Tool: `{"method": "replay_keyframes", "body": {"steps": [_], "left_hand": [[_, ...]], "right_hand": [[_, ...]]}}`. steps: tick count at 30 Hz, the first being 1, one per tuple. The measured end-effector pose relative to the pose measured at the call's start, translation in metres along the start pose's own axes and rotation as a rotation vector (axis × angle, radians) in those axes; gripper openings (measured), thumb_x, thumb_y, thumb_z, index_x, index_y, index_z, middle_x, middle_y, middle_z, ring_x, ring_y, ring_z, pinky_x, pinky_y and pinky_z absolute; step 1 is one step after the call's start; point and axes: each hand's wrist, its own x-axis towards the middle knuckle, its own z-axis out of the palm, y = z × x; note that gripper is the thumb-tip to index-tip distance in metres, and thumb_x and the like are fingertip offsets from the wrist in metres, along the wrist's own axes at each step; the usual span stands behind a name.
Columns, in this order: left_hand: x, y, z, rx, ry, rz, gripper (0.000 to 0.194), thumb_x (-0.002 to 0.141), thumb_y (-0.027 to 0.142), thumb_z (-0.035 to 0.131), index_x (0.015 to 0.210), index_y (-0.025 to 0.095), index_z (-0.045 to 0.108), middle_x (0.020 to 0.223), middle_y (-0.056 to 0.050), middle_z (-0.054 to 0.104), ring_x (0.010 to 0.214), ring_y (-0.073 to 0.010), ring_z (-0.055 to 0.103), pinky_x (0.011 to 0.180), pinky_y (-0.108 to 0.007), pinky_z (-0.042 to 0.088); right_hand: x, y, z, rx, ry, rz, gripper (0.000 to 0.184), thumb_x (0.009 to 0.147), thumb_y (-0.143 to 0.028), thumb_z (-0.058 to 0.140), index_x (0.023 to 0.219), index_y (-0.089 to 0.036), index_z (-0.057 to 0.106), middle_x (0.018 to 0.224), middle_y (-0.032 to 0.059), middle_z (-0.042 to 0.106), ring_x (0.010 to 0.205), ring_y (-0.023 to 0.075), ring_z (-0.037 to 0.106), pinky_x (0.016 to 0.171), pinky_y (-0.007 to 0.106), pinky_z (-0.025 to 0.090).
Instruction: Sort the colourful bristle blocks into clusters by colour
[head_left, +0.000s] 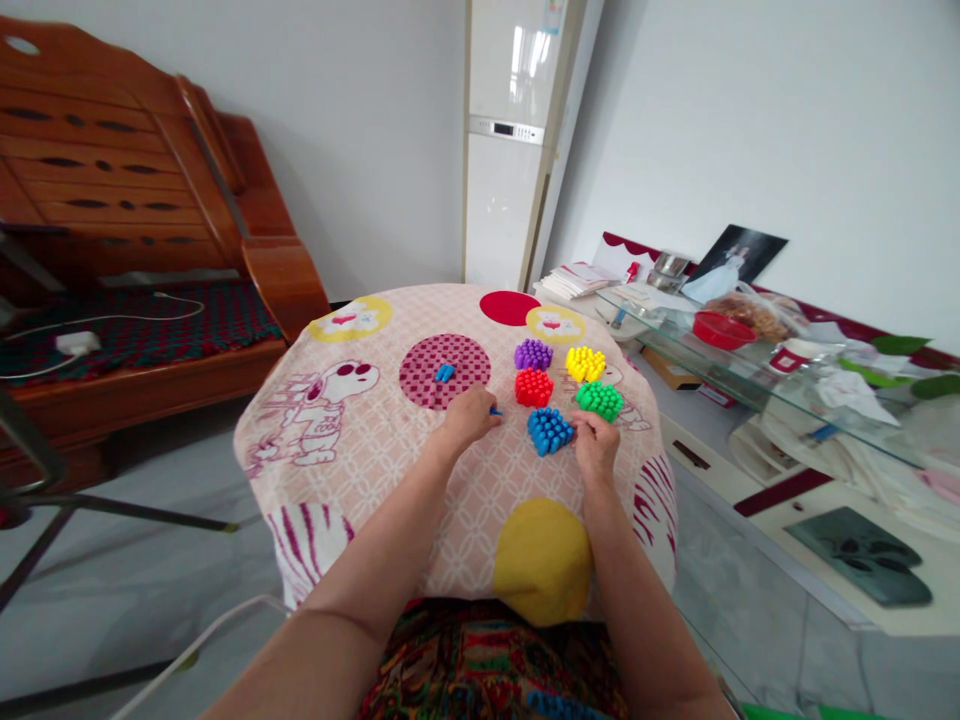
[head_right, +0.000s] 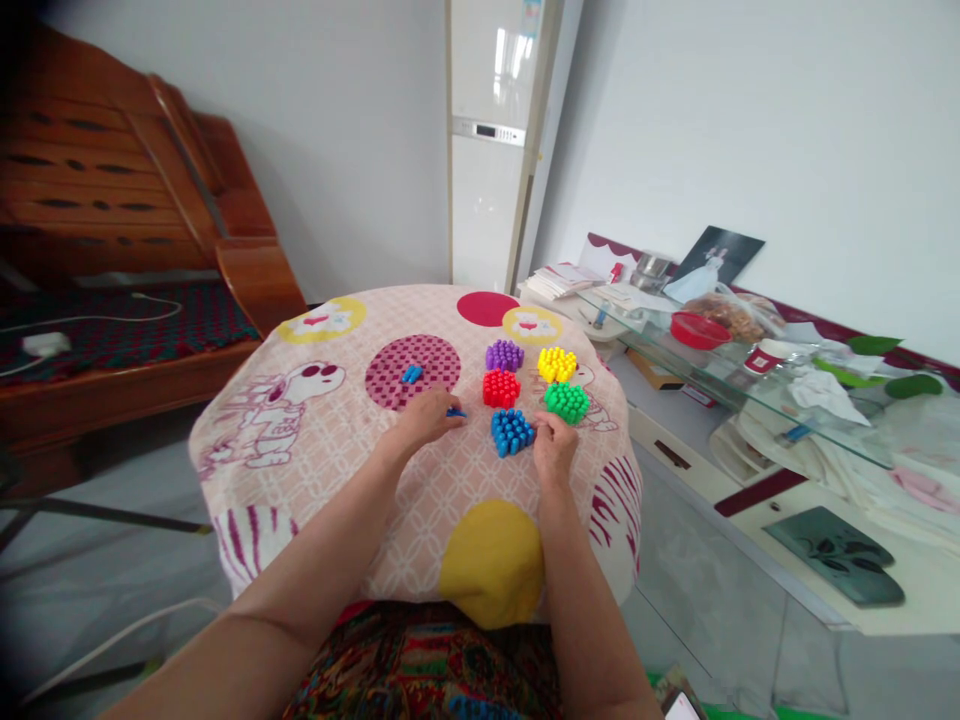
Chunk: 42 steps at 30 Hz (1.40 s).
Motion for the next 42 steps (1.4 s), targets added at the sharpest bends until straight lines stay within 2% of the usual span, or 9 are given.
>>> {"method": "replay_keyframes", "body": {"steps": [8, 12, 15, 19, 25, 34, 37, 40, 42], "left_hand": [[-0.003, -0.007, 0.000, -0.095, -0.024, 0.015, 0.011, 0.072, 0.025, 0.072, 0.078, 0.017, 0.066, 0.083, -0.007, 0.067, 0.084, -0.0214, 0.063, 0.076, -0.028, 0.046], [-0.004, -0.004, -0.003, -0.182, -0.004, 0.029, 0.013, 0.079, 0.027, 0.065, 0.085, 0.017, 0.068, 0.083, -0.006, 0.069, 0.080, -0.0197, 0.063, 0.073, -0.027, 0.045], [-0.004, 0.003, -0.006, -0.342, -0.014, 0.107, 0.021, 0.084, 0.029, 0.056, 0.097, 0.018, 0.070, 0.079, -0.003, 0.070, 0.073, -0.0158, 0.063, 0.069, -0.025, 0.045], [-0.005, 0.013, -0.007, -0.507, -0.033, 0.161, 0.022, 0.082, 0.031, 0.058, 0.094, 0.017, 0.069, 0.074, -0.001, 0.070, 0.069, -0.0133, 0.063, 0.067, -0.023, 0.045], [-0.004, 0.020, 0.001, -0.621, -0.018, 0.174, 0.022, 0.075, 0.031, 0.065, 0.091, 0.015, 0.067, 0.074, -0.001, 0.069, 0.070, -0.0140, 0.064, 0.065, -0.023, 0.048], [-0.002, 0.028, 0.014, -0.647, -0.033, 0.176, 0.031, 0.069, 0.027, 0.071, 0.097, 0.015, 0.064, 0.083, -0.002, 0.070, 0.072, -0.0150, 0.066, 0.067, -0.025, 0.051], [0.000, 0.017, 0.009, -0.658, 0.039, 0.114, 0.029, 0.073, 0.034, 0.070, 0.094, 0.015, 0.064, 0.084, -0.004, 0.071, 0.072, -0.0157, 0.066, 0.067, -0.025, 0.051], [0.006, -0.006, 0.004, -0.545, 0.248, -0.054, 0.025, 0.081, 0.036, 0.062, 0.094, 0.014, 0.065, 0.089, -0.007, 0.071, 0.080, -0.0184, 0.067, 0.075, -0.029, 0.052], [0.010, -0.027, 0.002, -0.404, 0.407, -0.199, 0.026, 0.084, 0.030, 0.059, 0.102, 0.013, 0.065, 0.101, -0.011, 0.071, 0.095, -0.0225, 0.066, 0.087, -0.034, 0.051]], "right_hand": [[0.001, 0.000, 0.000, -0.004, 0.000, -0.009, 0.036, 0.073, -0.026, 0.045, 0.084, -0.014, 0.076, 0.075, 0.0070, 0.074, 0.065, 0.0204, 0.066, 0.065, 0.032, 0.053], [0.001, -0.001, 0.000, -0.004, 0.004, 0.004, 0.035, 0.072, -0.027, 0.045, 0.083, -0.015, 0.076, 0.073, 0.0067, 0.074, 0.064, 0.0203, 0.066, 0.063, 0.032, 0.053], [0.000, -0.002, 0.000, 0.008, 0.001, 0.021, 0.036, 0.071, -0.027, 0.045, 0.084, -0.014, 0.076, 0.073, 0.0071, 0.074, 0.063, 0.0204, 0.066, 0.063, 0.032, 0.053], [0.000, -0.003, 0.000, 0.024, -0.004, 0.026, 0.037, 0.070, -0.026, 0.045, 0.085, -0.014, 0.076, 0.074, 0.0073, 0.074, 0.063, 0.0205, 0.066, 0.064, 0.032, 0.053], [0.000, -0.001, 0.000, -0.003, -0.001, -0.004, 0.037, 0.072, -0.026, 0.044, 0.085, -0.014, 0.076, 0.077, 0.0073, 0.075, 0.066, 0.0207, 0.066, 0.066, 0.032, 0.053], [0.000, -0.002, 0.000, -0.004, -0.018, 0.017, 0.038, 0.072, -0.027, 0.044, 0.087, -0.013, 0.076, 0.076, 0.0079, 0.074, 0.068, 0.0210, 0.067, 0.067, 0.032, 0.054], [-0.001, -0.003, 0.000, 0.000, -0.016, 0.022, 0.038, 0.071, -0.026, 0.044, 0.087, -0.013, 0.076, 0.076, 0.0077, 0.074, 0.069, 0.0213, 0.067, 0.068, 0.033, 0.053], [0.000, -0.002, 0.000, 0.006, -0.017, 0.021, 0.038, 0.071, -0.026, 0.044, 0.086, -0.014, 0.076, 0.077, 0.0075, 0.074, 0.069, 0.0216, 0.067, 0.069, 0.033, 0.054], [0.000, -0.001, 0.000, 0.007, -0.017, 0.022, 0.038, 0.070, -0.026, 0.044, 0.086, -0.014, 0.076, 0.076, 0.0077, 0.075, 0.069, 0.0218, 0.067, 0.069, 0.033, 0.054]]}}
